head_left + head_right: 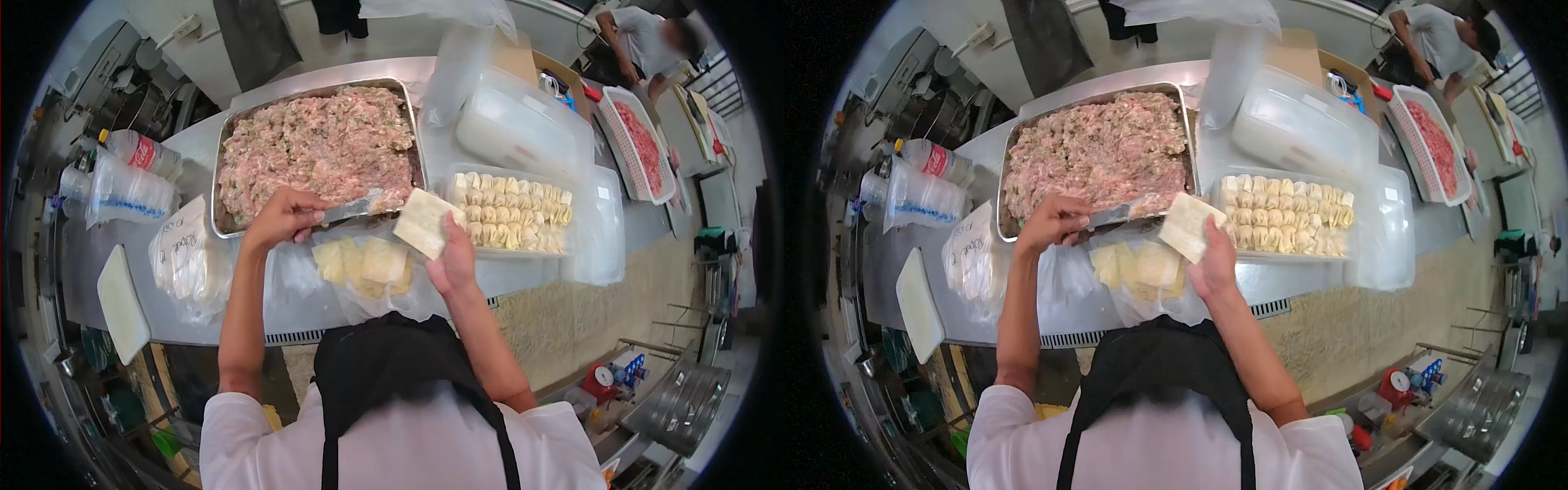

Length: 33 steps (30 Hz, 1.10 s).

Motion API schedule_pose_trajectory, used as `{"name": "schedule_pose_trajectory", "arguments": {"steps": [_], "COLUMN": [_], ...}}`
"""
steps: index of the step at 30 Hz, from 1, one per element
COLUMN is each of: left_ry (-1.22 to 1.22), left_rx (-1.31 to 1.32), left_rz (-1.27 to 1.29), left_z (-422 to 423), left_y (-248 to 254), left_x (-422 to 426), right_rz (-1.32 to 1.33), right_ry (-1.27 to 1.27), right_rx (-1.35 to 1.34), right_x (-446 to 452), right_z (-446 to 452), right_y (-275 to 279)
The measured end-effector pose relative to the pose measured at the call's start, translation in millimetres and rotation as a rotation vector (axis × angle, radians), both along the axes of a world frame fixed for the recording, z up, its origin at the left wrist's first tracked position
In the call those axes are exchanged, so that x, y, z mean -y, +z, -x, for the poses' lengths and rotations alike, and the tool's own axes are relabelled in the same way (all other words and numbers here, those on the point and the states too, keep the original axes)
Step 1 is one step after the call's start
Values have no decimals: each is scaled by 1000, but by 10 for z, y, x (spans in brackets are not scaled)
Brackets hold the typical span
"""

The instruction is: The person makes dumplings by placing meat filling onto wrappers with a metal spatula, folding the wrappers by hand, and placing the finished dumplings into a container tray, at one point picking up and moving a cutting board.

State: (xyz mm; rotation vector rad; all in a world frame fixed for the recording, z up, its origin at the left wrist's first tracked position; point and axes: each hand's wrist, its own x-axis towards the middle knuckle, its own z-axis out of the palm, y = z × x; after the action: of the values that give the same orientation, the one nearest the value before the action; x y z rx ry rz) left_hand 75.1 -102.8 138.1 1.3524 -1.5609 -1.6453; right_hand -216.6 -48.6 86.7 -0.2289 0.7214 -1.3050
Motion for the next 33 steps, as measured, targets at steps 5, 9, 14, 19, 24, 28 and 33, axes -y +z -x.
{"name": "schedule_pose_trajectory", "arguments": {"steps": [5, 9, 14, 19, 24, 28, 33], "left_ry": [14, -74, 136, -19, 86, 27, 88], "left_rx": [19, 446, 372, 534, 401, 326, 193], "left_rz": [577, 674, 689, 709, 829, 652, 536], "left_z": [286, 407, 705, 636, 878, 807, 741], "left_y": [-348, -264, 137, 45, 63, -62, 283], "left_x": [-255, -550, -760, -794, -800, -667, -758], "right_rz": [-144, -86, -68, -36, 53, 315, 374], "right_ry": [55, -74, -116, -171, -123, 148, 77], "right_rx": [255, 235, 152, 190, 152, 336, -348], "right_x": [178, 280, 244, 308, 199, 215, 25], "right_z": [-258, -257, -221, -171, -121, 112, 101], "right_y": [153, -13, 93, -66, 265, 217, 179]}}
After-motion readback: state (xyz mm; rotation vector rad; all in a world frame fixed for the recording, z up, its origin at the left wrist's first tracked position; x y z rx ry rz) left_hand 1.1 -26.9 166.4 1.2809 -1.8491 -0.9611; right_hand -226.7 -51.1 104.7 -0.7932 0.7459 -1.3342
